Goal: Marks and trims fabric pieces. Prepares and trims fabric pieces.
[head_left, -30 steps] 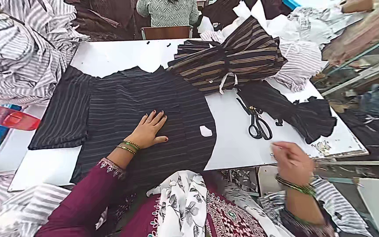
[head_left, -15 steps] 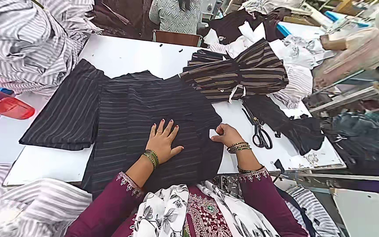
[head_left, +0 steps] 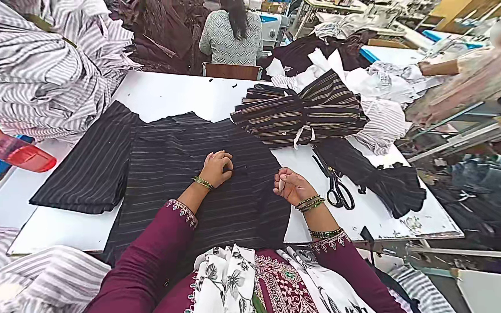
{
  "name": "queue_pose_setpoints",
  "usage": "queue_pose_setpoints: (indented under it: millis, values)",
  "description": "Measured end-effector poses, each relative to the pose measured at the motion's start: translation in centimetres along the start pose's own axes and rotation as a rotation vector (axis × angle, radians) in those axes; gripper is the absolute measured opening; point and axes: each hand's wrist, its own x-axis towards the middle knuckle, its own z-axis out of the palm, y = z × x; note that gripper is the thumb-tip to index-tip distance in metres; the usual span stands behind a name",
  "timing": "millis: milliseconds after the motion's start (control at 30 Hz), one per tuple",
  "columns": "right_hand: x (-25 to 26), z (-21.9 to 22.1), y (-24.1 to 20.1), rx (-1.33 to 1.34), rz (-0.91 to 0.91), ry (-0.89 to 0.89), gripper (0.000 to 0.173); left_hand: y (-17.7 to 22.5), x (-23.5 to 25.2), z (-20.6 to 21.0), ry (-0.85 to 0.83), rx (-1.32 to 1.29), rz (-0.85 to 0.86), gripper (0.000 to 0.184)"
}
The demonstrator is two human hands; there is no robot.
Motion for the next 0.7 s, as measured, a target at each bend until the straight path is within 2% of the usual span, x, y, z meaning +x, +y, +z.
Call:
queue_pose_setpoints:
  millis: [67, 167, 267, 333, 400, 433, 467, 567, 600, 700]
  values:
    - [0.9, 0.8, 0.2, -0.125, 0.018, -0.057, 0.021, -1.1, -0.7, 1.0, 0.123, -0.063, 0.142, 0.014]
    - [3.2, 2.9, -0.3, -0.458, -0.020, -0.084, 0.011, -1.8, -0.8, 1.6, 0.221, -0.100, 0.253, 0.016]
    - [6.5, 4.6, -0.3, -0.991, -0.136, -0.129, 0.025, -1.7, -0.9, 1.4, 0.268, -0.121, 0.283, 0.013]
    - [7.8, 6.1, -0.4, -1.263, -0.091, -0.231, 0.036, -1.6, -1.0, 1.4, 0.282, -0.136, 0.293, 0.011]
    - [8.4, 7.2, -0.5, -1.413, -0.045, -0.315, 0.033, -1.8, -0.9, 1.5, 0.310, -0.152, 0.302, 0.010]
    - [8.5, 7.3, -0.4, -1.425, -0.061, -0.330, 0.029, -1.9, -0.9, 1.6, 0.324, -0.150, 0.289, 0.015]
    - [8.6, 7.2, -0.2, -1.399, -0.091, -0.326, 0.027, -1.9, -0.9, 1.7, 0.329, -0.132, 0.249, 0.027]
    - [9.1, 7.0, 0.1, -1.331, -0.093, -0.231, 0.024, -0.6, -2.0, 1.7, 0.265, 0.083, 0.065, 0.074]
    - [9.2, 7.2, 0.0, -1.361, -0.066, -0.213, 0.025, 0.4, -2.7, 1.9, 0.235, 0.188, 0.017, 0.083]
    - [9.2, 7.9, 0.0, -1.417, -0.020, -0.185, 0.026, 2.5, -5.6, 3.6, 0.128, 0.333, 0.015, 0.085]
